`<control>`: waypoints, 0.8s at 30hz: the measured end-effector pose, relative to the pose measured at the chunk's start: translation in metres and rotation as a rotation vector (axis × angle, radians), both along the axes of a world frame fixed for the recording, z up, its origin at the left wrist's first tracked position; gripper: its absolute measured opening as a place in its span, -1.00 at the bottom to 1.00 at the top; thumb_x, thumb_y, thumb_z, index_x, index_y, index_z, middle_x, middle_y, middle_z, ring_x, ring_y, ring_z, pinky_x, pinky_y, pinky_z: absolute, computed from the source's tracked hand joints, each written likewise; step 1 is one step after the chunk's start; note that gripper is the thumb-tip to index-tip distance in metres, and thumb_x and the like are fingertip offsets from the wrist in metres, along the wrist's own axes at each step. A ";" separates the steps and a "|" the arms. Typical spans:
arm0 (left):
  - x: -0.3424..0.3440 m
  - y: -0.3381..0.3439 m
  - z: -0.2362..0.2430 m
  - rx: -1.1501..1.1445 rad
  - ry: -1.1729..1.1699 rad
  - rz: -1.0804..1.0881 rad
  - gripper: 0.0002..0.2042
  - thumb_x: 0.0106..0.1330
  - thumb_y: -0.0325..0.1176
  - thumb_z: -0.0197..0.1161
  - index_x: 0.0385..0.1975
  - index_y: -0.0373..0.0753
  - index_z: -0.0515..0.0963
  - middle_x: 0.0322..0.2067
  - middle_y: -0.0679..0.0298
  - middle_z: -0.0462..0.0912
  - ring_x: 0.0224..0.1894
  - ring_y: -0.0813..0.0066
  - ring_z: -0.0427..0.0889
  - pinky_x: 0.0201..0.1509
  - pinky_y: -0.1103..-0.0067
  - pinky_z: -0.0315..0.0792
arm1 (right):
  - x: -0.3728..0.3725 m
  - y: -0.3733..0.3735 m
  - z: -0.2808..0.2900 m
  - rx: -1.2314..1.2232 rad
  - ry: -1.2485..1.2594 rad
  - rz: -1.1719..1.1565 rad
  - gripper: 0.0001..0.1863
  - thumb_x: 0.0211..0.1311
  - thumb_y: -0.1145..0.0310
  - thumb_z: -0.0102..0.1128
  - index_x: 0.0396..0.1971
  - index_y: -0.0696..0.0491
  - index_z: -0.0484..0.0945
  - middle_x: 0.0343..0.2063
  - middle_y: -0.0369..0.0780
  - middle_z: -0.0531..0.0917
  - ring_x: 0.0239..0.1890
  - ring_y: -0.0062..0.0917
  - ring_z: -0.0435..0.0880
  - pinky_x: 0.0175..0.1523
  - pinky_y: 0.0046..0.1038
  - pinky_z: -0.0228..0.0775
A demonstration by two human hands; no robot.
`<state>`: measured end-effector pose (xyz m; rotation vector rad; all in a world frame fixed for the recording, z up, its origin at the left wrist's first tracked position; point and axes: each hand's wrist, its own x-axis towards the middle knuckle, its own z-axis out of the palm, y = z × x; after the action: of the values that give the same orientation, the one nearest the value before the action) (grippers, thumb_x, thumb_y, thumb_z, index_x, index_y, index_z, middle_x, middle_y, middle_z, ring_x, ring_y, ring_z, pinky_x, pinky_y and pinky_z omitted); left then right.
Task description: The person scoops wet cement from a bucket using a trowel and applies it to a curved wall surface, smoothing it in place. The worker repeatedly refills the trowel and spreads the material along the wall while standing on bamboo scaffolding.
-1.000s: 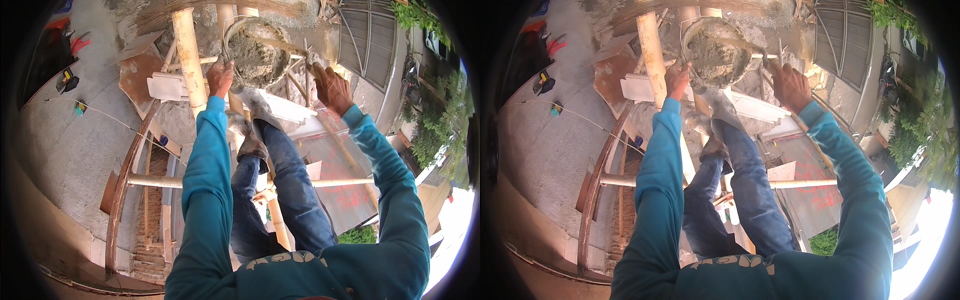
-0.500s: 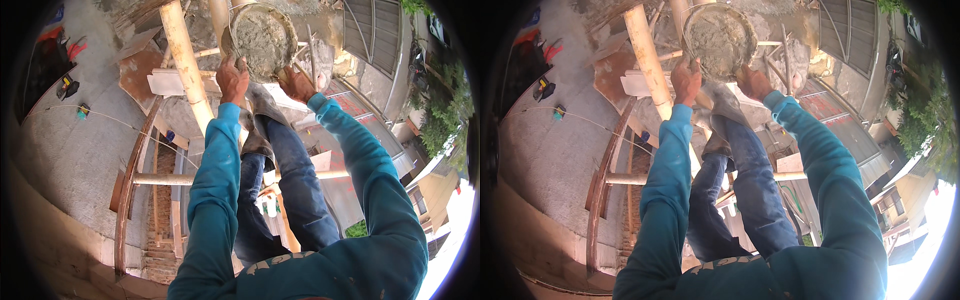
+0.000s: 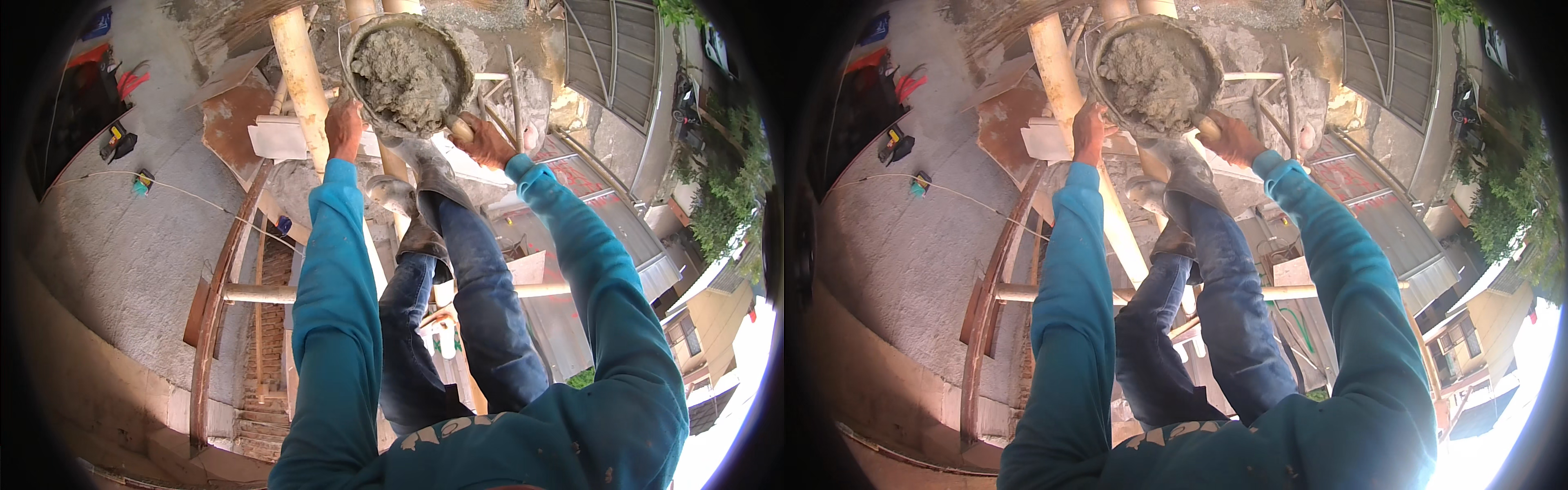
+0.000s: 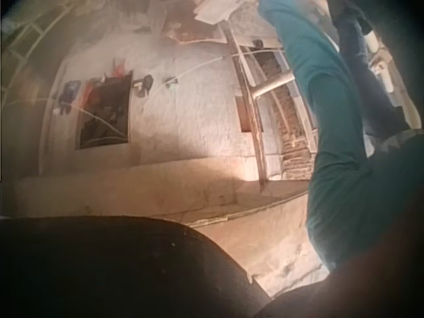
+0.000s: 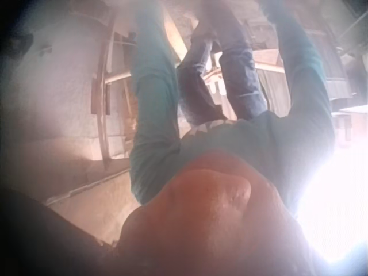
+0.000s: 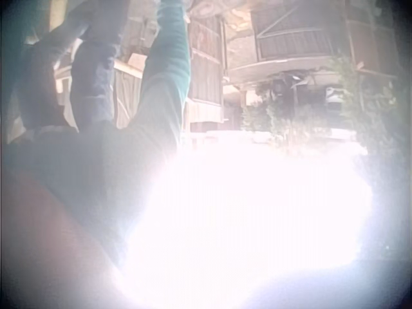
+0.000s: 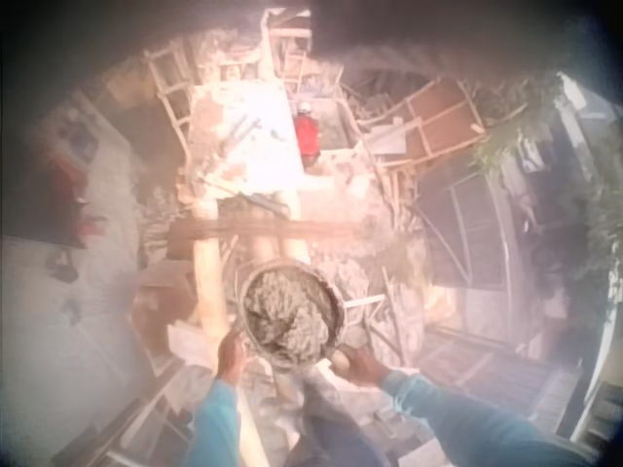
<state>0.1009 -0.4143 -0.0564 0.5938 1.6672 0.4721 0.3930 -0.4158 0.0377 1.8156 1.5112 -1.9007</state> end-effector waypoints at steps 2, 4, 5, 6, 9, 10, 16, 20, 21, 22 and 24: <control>0.000 0.013 0.014 -0.154 -0.177 0.185 -0.68 0.40 -0.22 -0.07 -0.14 -0.39 0.41 -0.08 0.01 0.42 -0.09 0.13 0.56 -0.06 0.28 0.66 | 0.004 0.004 0.004 -0.006 -0.025 0.026 -0.52 0.17 0.15 0.30 0.05 0.01 0.46 -0.43 -0.07 0.66 -0.52 -0.40 0.65 -0.41 -0.34 0.47; -0.010 0.012 0.014 -0.226 -0.254 0.360 -0.68 0.41 -0.23 -0.08 -0.10 -0.40 0.38 -0.05 0.00 0.39 -0.03 0.10 0.54 -0.05 0.28 0.66 | 0.009 -0.004 -0.005 0.159 0.009 0.053 -0.53 0.16 0.15 0.29 0.04 0.00 0.46 -0.43 -0.03 0.66 -0.46 -0.30 0.67 -0.34 -0.28 0.48; -0.012 0.010 0.014 -0.198 -0.270 0.335 -0.65 0.41 -0.23 -0.09 -0.05 -0.44 0.32 0.02 -0.01 0.35 0.05 0.07 0.50 -0.02 0.28 0.66 | 0.012 -0.007 -0.010 0.244 0.026 0.067 -0.53 0.16 0.15 0.28 0.04 0.00 0.46 -0.43 -0.02 0.66 -0.43 -0.25 0.68 -0.31 -0.25 0.49; -0.006 0.008 0.017 -0.194 -0.269 0.325 -0.65 0.41 -0.23 -0.08 -0.02 -0.43 0.33 0.05 -0.03 0.35 0.10 0.05 0.47 0.04 0.26 0.62 | 0.016 -0.008 -0.009 0.236 -0.005 0.094 -0.53 0.16 0.15 0.28 0.04 0.00 0.46 -0.42 0.00 0.66 -0.40 -0.20 0.68 -0.27 -0.22 0.48; -0.007 -0.006 0.020 -0.205 -0.204 0.313 -0.63 0.40 -0.15 -0.01 0.03 -0.31 0.40 0.04 0.10 0.44 0.11 0.18 0.48 -0.01 0.25 0.57 | 0.007 -0.002 0.027 0.225 -0.027 0.121 -0.52 0.16 0.15 0.27 0.03 0.03 0.44 -0.38 0.06 0.66 -0.28 -0.03 0.67 -0.16 -0.13 0.47; 0.001 -0.008 0.028 -0.209 -0.182 0.287 -0.62 0.40 -0.12 0.02 0.04 -0.26 0.43 -0.01 0.16 0.50 0.08 0.22 0.51 -0.05 0.25 0.56 | 0.011 -0.002 0.041 0.225 -0.031 0.101 -0.52 0.16 0.15 0.28 0.03 0.05 0.44 -0.37 0.07 0.66 -0.27 -0.01 0.67 -0.16 -0.14 0.47; 0.025 -0.108 0.088 -0.018 0.298 -0.078 -0.63 0.36 -0.15 0.06 -0.02 -0.28 0.54 -0.15 -0.01 0.62 -0.06 0.09 0.60 -0.07 0.31 0.51 | -0.007 -0.015 0.158 0.111 0.155 -0.152 -0.59 0.17 0.25 0.29 -0.06 0.14 0.43 -0.47 0.01 0.59 -0.44 -0.22 0.60 -0.28 -0.23 0.44; 0.033 -0.182 0.167 -0.017 0.328 0.006 -0.61 0.34 -0.17 0.10 0.05 -0.27 0.55 -0.19 -0.14 0.65 -0.13 -0.06 0.63 -0.06 0.27 0.48 | -0.030 -0.016 0.253 0.150 -0.063 -0.107 -0.57 0.19 0.24 0.26 -0.03 0.15 0.42 -0.59 -0.10 0.58 -0.59 -0.39 0.60 -0.46 -0.32 0.43; 0.033 -0.200 0.186 0.041 0.341 0.052 -0.61 0.32 -0.18 0.08 0.02 -0.27 0.57 -0.15 -0.13 0.65 -0.09 -0.09 0.62 -0.02 0.26 0.48 | -0.039 -0.013 0.280 0.112 0.024 -0.206 -0.57 0.19 0.24 0.23 -0.05 0.19 0.41 -0.63 -0.10 0.58 -0.67 -0.39 0.60 -0.56 -0.31 0.42; 0.027 -0.224 0.195 -0.163 0.350 -0.040 -0.58 0.31 -0.17 0.07 0.08 -0.27 0.55 -0.17 -0.12 0.66 -0.09 -0.10 0.62 0.00 0.27 0.48 | -0.058 -0.002 0.323 0.182 0.034 -0.175 -0.61 0.19 0.28 0.20 -0.08 0.20 0.42 -0.64 -0.12 0.57 -0.69 -0.46 0.57 -0.61 -0.38 0.41; 0.020 -0.250 0.232 -0.219 0.318 0.007 -0.54 0.27 -0.19 0.05 0.15 -0.21 0.52 -0.13 -0.06 0.67 -0.08 0.00 0.64 0.06 0.34 0.48 | -0.075 0.007 0.373 0.045 0.153 -0.312 -0.62 0.22 0.42 0.10 0.05 0.07 0.36 -0.60 -0.29 0.47 -0.70 -0.62 0.41 -0.68 -0.53 0.29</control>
<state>0.1209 -0.6644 0.1757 0.5194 1.9928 0.2012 0.3175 -0.4083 0.4103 2.0730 1.3905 -2.2058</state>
